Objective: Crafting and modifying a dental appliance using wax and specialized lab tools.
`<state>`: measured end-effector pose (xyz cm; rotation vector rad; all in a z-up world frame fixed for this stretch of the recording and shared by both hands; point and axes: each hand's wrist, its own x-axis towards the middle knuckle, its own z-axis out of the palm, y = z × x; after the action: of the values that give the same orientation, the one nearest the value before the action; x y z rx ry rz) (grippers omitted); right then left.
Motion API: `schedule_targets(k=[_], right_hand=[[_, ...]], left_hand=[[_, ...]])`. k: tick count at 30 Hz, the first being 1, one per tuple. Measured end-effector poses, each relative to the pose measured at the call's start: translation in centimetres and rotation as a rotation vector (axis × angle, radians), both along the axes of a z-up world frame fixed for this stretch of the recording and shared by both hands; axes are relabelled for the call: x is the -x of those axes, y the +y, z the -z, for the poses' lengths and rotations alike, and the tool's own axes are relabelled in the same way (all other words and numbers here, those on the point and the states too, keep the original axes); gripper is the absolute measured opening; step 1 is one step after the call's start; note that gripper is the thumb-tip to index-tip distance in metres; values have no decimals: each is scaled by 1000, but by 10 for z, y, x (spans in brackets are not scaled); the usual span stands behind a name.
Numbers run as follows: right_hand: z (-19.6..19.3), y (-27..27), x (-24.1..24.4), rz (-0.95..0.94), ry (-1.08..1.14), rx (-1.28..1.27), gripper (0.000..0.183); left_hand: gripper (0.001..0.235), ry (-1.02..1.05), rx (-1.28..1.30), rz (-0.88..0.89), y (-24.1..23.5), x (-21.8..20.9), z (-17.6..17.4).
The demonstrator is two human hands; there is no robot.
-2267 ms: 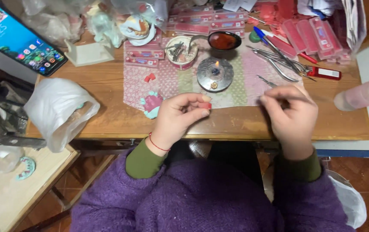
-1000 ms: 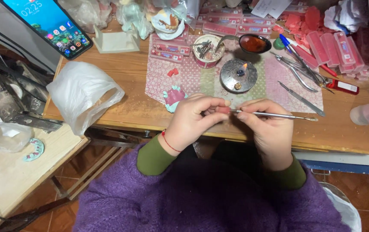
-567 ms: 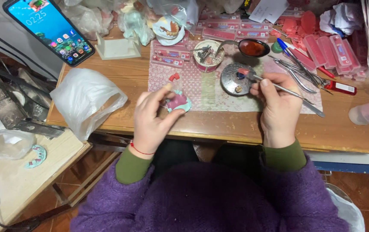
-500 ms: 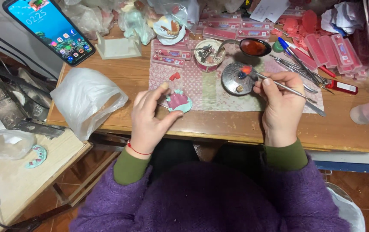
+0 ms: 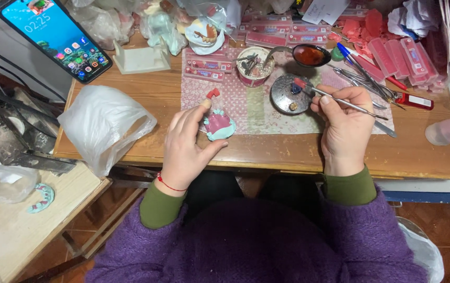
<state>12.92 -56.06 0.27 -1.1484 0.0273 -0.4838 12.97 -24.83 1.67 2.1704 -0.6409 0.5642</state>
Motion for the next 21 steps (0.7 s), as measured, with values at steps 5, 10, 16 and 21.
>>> schedule_targets(k=[5,10,16,21], right_hand=[[-2,2,0,26,4,10,20],[6,-3,-1,51,-6,43,19],[-2,1,0,87,36,55,18],[0,0,0,119,46,74,19]], left_hand=[[87,36,-42,33,-1,-1,-4],[90,70,-47,59,-1,-4,-1],[92,87,-43,71,0,-4,0],[91,94,-40,80,-2,-1,-1]])
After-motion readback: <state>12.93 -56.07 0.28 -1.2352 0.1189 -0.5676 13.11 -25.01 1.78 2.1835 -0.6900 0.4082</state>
